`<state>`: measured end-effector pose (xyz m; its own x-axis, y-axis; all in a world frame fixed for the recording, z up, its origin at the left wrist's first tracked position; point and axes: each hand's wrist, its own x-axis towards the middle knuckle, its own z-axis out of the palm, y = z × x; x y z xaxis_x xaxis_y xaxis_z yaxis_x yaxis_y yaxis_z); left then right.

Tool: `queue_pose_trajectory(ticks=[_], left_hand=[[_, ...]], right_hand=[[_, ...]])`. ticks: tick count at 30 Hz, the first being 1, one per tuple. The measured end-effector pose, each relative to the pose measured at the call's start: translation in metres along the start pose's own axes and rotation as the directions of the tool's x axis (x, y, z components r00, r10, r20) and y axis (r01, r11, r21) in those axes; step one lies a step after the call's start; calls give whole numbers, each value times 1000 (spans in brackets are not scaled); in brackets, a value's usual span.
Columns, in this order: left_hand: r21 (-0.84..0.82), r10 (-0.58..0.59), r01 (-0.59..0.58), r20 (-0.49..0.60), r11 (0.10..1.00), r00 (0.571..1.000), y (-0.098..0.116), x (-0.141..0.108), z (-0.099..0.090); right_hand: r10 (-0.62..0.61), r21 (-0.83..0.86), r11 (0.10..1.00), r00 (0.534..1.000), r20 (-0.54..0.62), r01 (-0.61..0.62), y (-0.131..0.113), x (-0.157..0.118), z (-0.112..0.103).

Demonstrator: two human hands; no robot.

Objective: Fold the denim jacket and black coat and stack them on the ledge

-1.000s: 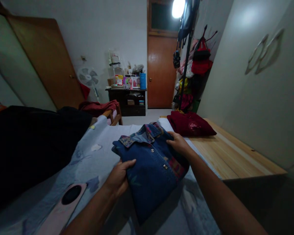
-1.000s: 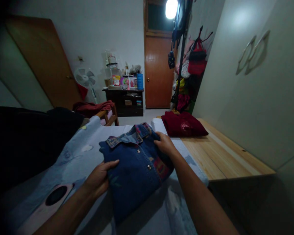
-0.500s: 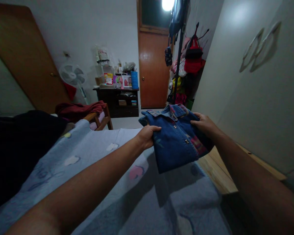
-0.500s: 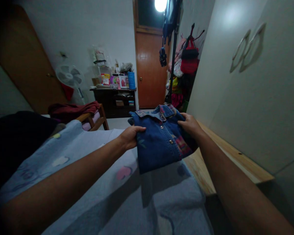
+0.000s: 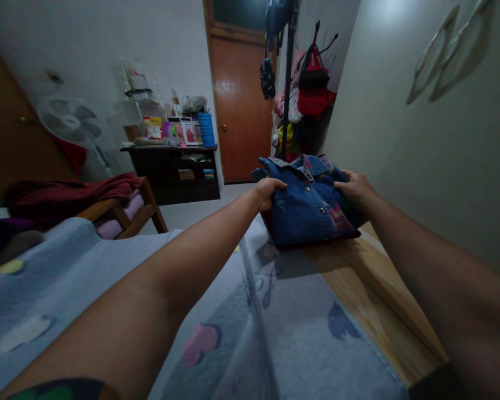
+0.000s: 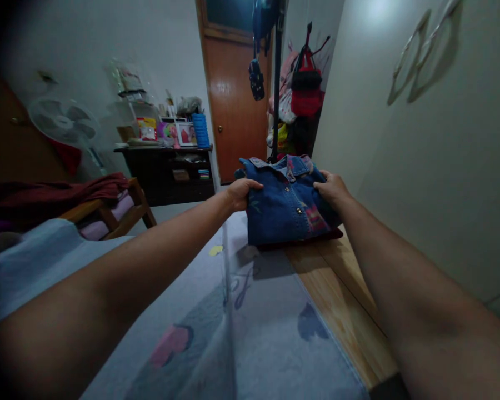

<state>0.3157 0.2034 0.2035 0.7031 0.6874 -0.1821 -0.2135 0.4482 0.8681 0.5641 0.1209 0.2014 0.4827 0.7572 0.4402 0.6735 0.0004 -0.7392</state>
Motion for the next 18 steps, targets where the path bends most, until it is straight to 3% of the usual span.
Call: queue_pose_trajectory(ticks=[6, 9, 13, 18], left_hand=[[-30, 146, -146, 1, 989, 989, -2, 52, -13], [-44, 72, -74, -44, 996, 996, -22, 66, -23], [-48, -124, 118, -159, 992, 979, -57, 69, -36], [-64, -135, 125, -181, 990, 974, -81, 49, -40]], right_hand=[[3, -39, 999, 997, -74, -6, 23, 32, 17], [41, -141, 989, 995, -87, -53, 45, 38, 27], [161, -329, 930, 986, -36, -164, 79, 33, 35], [245, -407, 891, 968, 55, -202, 107, 18, 27]])
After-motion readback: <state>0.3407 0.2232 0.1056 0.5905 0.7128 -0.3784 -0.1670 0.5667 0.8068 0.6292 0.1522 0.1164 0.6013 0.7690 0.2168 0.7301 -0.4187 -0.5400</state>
